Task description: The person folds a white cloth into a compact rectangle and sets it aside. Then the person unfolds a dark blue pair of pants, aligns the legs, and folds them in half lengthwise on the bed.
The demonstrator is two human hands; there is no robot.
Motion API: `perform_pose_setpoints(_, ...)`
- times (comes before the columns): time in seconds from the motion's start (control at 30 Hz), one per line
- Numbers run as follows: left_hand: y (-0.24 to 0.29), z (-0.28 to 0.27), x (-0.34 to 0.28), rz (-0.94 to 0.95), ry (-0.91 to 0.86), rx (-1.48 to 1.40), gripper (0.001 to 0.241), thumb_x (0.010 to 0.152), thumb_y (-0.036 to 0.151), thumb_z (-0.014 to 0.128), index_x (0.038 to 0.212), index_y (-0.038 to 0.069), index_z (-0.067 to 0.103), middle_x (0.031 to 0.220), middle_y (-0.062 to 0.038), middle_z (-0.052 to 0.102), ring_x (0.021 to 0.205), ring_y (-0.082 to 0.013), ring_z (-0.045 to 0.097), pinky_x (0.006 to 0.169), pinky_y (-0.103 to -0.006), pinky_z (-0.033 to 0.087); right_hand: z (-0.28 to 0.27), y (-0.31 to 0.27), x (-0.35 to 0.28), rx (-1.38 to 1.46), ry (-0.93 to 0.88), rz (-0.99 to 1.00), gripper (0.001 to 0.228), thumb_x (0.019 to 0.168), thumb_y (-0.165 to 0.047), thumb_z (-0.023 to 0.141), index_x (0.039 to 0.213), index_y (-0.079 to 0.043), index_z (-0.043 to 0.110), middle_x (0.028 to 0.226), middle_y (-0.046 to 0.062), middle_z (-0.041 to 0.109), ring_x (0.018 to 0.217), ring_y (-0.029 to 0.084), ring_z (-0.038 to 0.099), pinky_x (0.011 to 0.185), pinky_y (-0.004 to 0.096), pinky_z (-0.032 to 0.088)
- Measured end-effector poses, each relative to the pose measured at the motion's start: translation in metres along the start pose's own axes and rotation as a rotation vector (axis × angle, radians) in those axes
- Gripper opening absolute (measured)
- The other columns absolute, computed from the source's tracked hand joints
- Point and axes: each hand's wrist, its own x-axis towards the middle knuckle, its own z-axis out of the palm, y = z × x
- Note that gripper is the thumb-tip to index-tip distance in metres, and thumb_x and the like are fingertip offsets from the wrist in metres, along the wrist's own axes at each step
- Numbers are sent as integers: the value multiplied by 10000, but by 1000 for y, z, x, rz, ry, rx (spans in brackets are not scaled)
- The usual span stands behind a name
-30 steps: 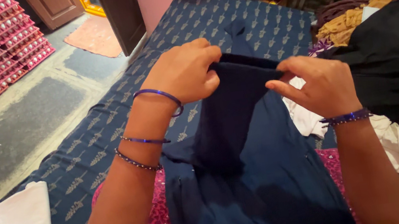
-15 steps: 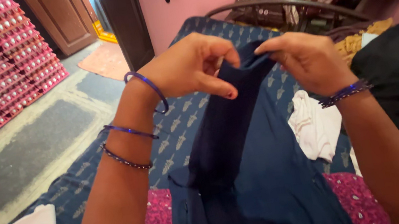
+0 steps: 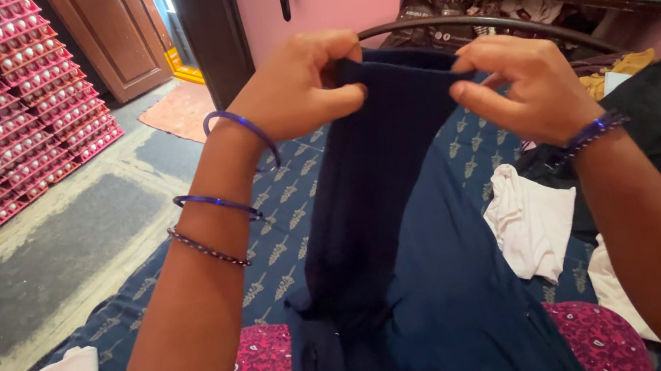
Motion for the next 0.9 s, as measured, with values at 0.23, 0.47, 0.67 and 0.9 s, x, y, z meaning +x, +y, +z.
perform_pose_setpoints(0.23,4,-5,-10,-50,-177,-589,247,883,63,852,857,64,606,788,84,541,732,-18,494,633,-207,387,-5,-14,0,-52,-149,-288,354,801,-302,834,993,-26,721,1156,147,718,983,293,723,842,359,574)
perform_pose_setpoints(0.47,9,-6,-2,24,93,-294,254,801,77,839,974,80,654,836,26,689,820,-72,669,730,-245,544,6,-23,5,-91,85,206,362,858,-246,896,1061,-10,711,870,91,709,713,106,665,649,256,527)
perform_pose_setpoints(0.67,43,-22,-26,-364,50,113,255,845,107,820,1062,-4,747,798,-136,752,709,-233,766,576,-334,561,9,-28,2,524,-30,373,437,807,-108,780,1217,-95,630,861,-8,709,638,18,594,549,177,464)
perform_pose_setpoints(0.9,-29,42,-57,-596,-848,-545,259,852,2,702,1089,-76,629,925,-185,774,688,-236,795,579,-332,660,88,7,-17,828,-1214,786,275,870,-62,734,1105,-9,599,900,148,784,768,207,836,568,288,627)
